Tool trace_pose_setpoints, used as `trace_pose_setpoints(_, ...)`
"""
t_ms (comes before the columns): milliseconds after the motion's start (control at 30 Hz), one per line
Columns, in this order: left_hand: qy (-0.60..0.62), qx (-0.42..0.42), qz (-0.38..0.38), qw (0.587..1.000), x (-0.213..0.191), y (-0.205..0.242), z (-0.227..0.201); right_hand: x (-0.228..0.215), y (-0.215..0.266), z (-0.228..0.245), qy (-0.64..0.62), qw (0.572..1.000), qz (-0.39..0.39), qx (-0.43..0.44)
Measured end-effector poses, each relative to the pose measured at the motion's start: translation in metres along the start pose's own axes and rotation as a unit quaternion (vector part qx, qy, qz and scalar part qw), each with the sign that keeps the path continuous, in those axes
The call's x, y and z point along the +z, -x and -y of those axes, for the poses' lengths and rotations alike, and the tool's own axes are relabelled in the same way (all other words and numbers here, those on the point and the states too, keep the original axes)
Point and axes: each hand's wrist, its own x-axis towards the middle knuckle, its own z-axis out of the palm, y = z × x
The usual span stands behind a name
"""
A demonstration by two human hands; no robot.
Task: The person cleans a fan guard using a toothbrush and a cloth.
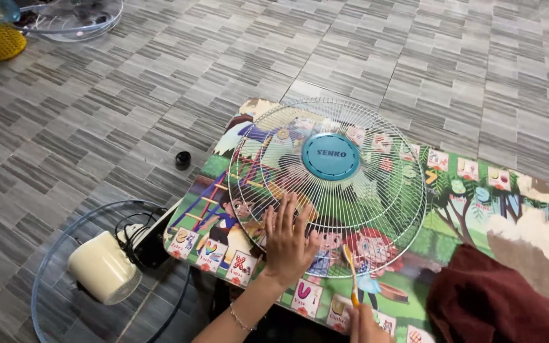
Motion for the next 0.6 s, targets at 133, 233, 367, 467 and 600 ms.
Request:
trace_pose_setpoints(133,0.011,0.013,-0.008,1.000,-0.008,0.003,-0.003,-0.082,-0.038,0.077,0.015,0.987,0.136,0.081)
trace_pose_setpoints(233,0.011,0.016,-0.009,1.000,-0.012,0.001,-0.004,-0.080,-0.054,0.087,-0.013,0.997,0.069,0.030)
trace_pose_setpoints(367,0.020,0.015,-0.004,1.000,-0.009,0.002,-0.001,-0.059,-0.043,0.066,-0.025,0.997,0.061,0.049)
trace_pose_setpoints(467,0.017,0.011,0.009,1.000,-0.008,0.003,0.000,-0.022,-0.019,0.020,-0.014,0.997,0.065,0.038)
trace_pose_setpoints(600,0.008,0.008,0.021,1.000,-0.007,0.004,-0.004,-0.040,-0.021,0.035,-0.058,0.996,0.042,0.061)
